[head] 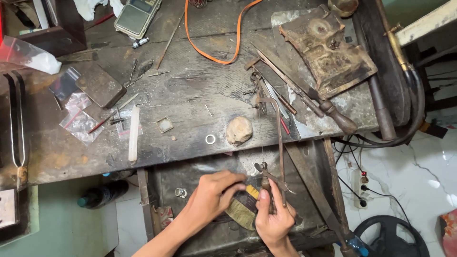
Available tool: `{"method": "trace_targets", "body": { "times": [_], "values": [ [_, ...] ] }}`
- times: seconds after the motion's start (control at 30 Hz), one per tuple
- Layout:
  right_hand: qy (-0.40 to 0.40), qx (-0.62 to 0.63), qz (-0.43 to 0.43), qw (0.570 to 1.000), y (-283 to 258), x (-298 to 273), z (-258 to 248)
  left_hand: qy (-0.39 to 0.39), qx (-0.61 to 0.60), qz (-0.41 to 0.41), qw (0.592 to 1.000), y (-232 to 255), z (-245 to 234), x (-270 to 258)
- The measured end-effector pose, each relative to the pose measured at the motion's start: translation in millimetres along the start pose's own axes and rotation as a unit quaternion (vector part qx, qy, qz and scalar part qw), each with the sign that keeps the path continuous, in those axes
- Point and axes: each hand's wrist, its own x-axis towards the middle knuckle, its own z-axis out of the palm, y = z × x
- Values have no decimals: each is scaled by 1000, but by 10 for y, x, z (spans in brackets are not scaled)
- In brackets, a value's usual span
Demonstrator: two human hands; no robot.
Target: Using a jeweler's saw to cut a small metal component held in a wooden block on a workbench, followed by picking up a small ring with pliers.
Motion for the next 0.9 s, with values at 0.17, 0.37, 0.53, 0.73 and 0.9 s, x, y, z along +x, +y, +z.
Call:
{"method": "trace_targets", "body": {
  "times": [0.17, 0.37, 0.53, 0.73, 0.9],
  "values": [
    [2, -7, 2, 1000, 8, -7, -13, 9, 54, 18, 998, -45, 10, 14],
    [12, 8, 13, 1000, 20, -23, -15, 37, 23, 31, 999, 40, -12, 49],
    [13, 17, 12, 1000, 21, -29, -21, 114, 68, -7, 991, 7, -28, 3],
    [12, 77, 23, 997, 83, -97, -11, 87, 124, 31, 988, 250, -508, 84],
    [-11, 100, -3, 995, 109, -127, -18, 284, 402, -106, 864, 78, -913, -105]
  ]
}}
